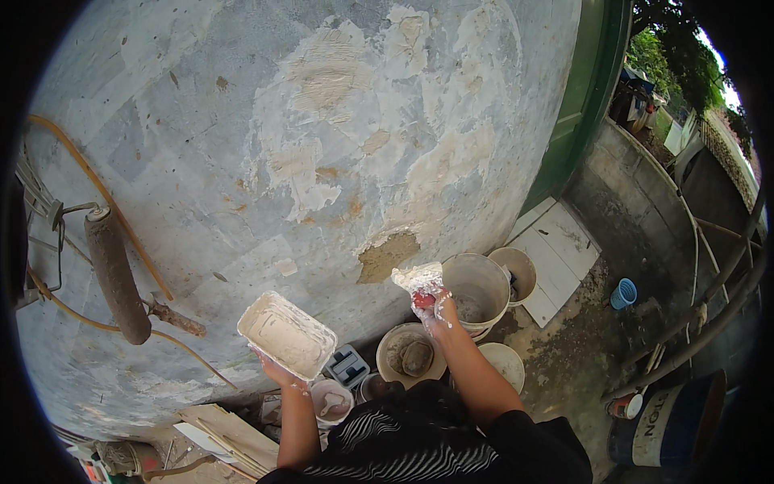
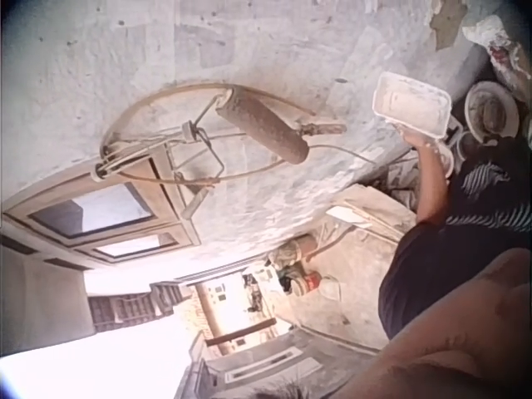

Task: Plastering a damaged section of a wall using a putty knife and plaster mix.

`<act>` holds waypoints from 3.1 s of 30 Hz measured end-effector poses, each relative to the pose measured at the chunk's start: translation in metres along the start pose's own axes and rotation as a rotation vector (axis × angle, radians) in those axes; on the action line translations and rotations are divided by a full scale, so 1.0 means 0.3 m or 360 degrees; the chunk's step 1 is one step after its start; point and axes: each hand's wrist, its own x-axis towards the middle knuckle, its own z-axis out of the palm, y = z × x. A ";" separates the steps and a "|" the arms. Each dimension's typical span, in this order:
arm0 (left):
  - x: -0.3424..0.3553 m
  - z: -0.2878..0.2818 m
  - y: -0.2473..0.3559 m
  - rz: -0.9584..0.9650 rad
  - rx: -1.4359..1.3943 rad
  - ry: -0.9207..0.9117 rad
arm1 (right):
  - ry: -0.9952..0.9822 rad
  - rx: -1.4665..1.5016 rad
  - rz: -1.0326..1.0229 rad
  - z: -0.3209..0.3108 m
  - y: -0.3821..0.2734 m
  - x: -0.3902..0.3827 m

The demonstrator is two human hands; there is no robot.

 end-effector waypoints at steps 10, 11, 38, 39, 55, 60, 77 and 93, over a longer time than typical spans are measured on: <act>0.019 0.008 -0.101 -0.0043 -0.0123 -0.0011 | 0.0466 -0.0387 -0.0077 -0.184 -0.068 0.400; 0.025 0.005 -0.113 -0.0057 -0.0130 0.0039 | 0.0442 -0.0418 -0.0055 -0.195 -0.071 0.435; 0.006 0.093 -0.329 0.0192 0.0170 0.0233 | 0.0475 -0.0382 0.0118 -0.193 -0.294 0.602; 0.006 0.087 -0.333 0.0214 0.0206 0.0182 | 0.0502 -0.0441 0.0216 -0.211 -0.259 0.585; -0.038 0.122 -0.324 0.0156 0.0097 -0.0195 | 0.0161 -0.0119 0.0203 -0.040 -0.253 0.638; -0.051 0.167 -0.360 0.0079 0.0011 -0.0040 | 0.0023 -0.0150 0.0184 -0.109 -0.293 0.561; -0.065 0.104 -0.295 0.0226 0.0064 0.0375 | 0.0338 -0.0376 0.0158 -0.134 -0.150 0.715; -0.039 0.172 -0.368 0.0042 -0.0101 -0.0282 | -0.0528 -0.0556 -0.0082 0.321 -0.493 0.030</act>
